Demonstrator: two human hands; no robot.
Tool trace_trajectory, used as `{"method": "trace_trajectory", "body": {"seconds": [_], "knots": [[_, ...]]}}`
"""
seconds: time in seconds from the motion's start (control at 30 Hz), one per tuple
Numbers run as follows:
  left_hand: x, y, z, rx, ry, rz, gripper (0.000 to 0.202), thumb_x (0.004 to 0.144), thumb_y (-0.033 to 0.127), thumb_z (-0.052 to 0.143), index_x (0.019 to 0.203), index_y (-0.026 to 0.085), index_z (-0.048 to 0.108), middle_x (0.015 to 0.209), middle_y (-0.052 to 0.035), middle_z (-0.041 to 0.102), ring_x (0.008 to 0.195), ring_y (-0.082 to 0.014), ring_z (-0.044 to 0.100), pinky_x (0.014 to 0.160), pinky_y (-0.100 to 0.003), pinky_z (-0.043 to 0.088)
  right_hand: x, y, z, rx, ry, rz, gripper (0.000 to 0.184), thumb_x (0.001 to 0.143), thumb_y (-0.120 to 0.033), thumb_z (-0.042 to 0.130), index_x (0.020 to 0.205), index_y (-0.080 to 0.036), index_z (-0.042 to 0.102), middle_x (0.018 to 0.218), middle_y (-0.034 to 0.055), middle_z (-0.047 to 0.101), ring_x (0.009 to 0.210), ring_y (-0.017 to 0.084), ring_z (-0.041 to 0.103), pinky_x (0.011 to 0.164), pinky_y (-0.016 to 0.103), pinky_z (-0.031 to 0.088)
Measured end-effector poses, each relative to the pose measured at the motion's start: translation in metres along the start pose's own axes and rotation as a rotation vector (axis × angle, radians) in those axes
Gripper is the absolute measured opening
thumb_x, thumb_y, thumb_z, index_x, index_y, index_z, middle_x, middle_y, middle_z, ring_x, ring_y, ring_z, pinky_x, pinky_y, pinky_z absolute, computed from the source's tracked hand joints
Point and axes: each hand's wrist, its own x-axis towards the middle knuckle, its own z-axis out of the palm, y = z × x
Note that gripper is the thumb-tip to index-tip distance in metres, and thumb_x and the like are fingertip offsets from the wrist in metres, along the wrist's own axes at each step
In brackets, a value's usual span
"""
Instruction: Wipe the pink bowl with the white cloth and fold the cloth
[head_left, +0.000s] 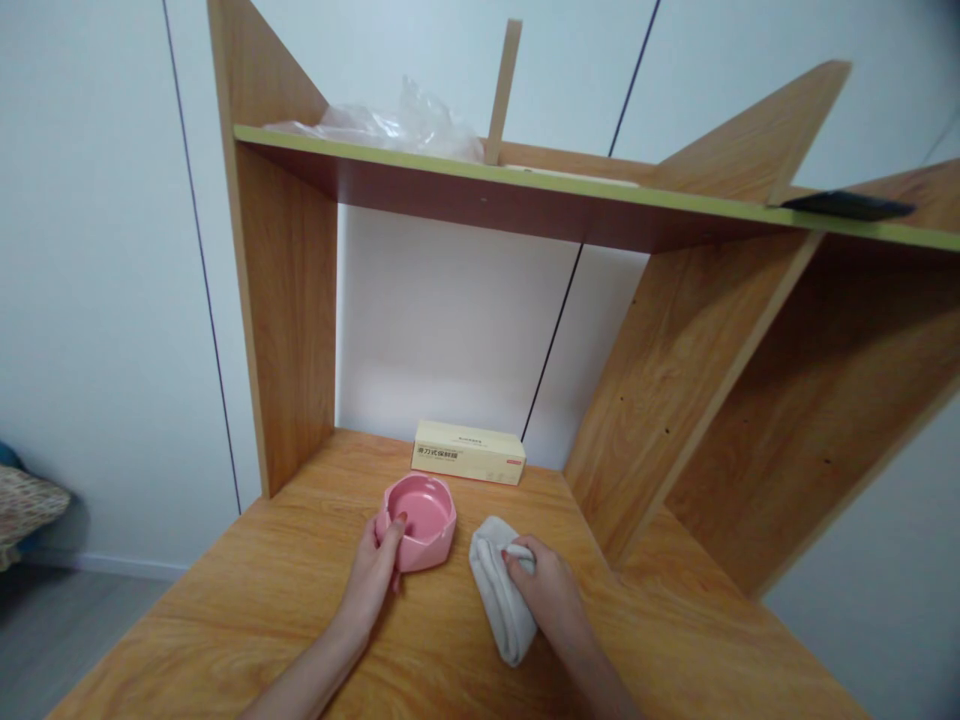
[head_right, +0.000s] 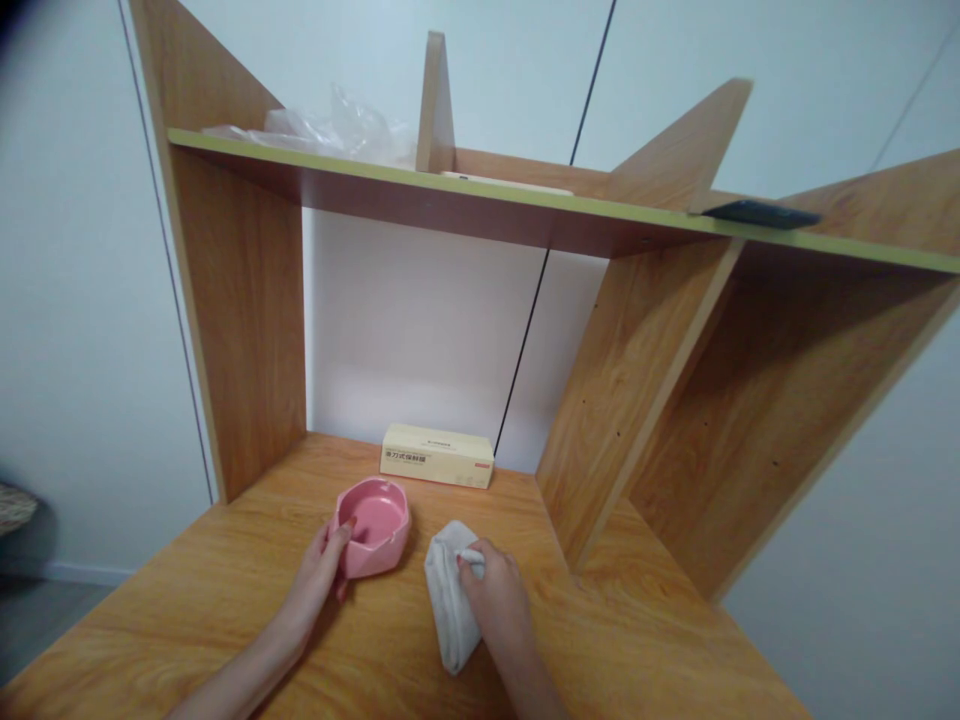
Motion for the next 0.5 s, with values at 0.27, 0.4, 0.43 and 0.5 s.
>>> {"method": "trace_trajectory", "body": {"seconds": [0.27,0.4,0.43,0.5], "knots": [[0.004,-0.003,-0.005,-0.02,0.03,0.136,0.049,0.066,0.051,0.056,0.095,0.012,0.055,0.09,-0.0084,0.062,0.087,-0.023,0.058,0.074,-0.031,0.044,-0.029,-0.056,-0.006,0.08,-0.17,-0.197,0.03,0.078,-0.045,0.045,0.082,-0.023,0.064,0.086,0.0037,0.064,0.087,0.021,0.054,0.078,0.03,0.037],[0.002,-0.001,-0.002,-0.03,-0.047,0.216,0.049,0.067,0.046,0.058,0.102,0.013,0.051,0.104,-0.0099,0.058,0.1,-0.0248,0.053,0.086,-0.034,0.039,-0.016,-0.063,-0.011,0.266,0.067,-0.208,0.036,0.082,-0.042,0.039,0.105,-0.019,0.055,0.094,0.0064,0.06,0.092,0.02,0.052,0.085,0.033,0.036],[0.0,0.001,-0.001,-0.028,-0.056,0.236,0.048,0.068,0.045,0.058,0.103,0.014,0.051,0.105,-0.0095,0.058,0.101,-0.0246,0.052,0.087,-0.034,0.038,-0.013,-0.065,-0.009,0.313,0.084,-0.194,0.04,0.082,-0.042,0.04,0.111,-0.018,0.052,0.094,0.007,0.06,0.091,0.02,0.053,0.084,0.033,0.038],[-0.004,0.003,-0.001,-0.026,-0.075,0.272,0.047,0.068,0.045,0.058,0.104,0.015,0.051,0.107,-0.0086,0.057,0.102,-0.0242,0.052,0.09,-0.035,0.037,-0.007,-0.069,-0.004,0.4,0.078,-0.19,0.046,0.08,-0.041,0.044,0.118,-0.016,0.046,0.1,0.0083,0.059,0.092,0.02,0.054,0.084,0.033,0.04]]}}
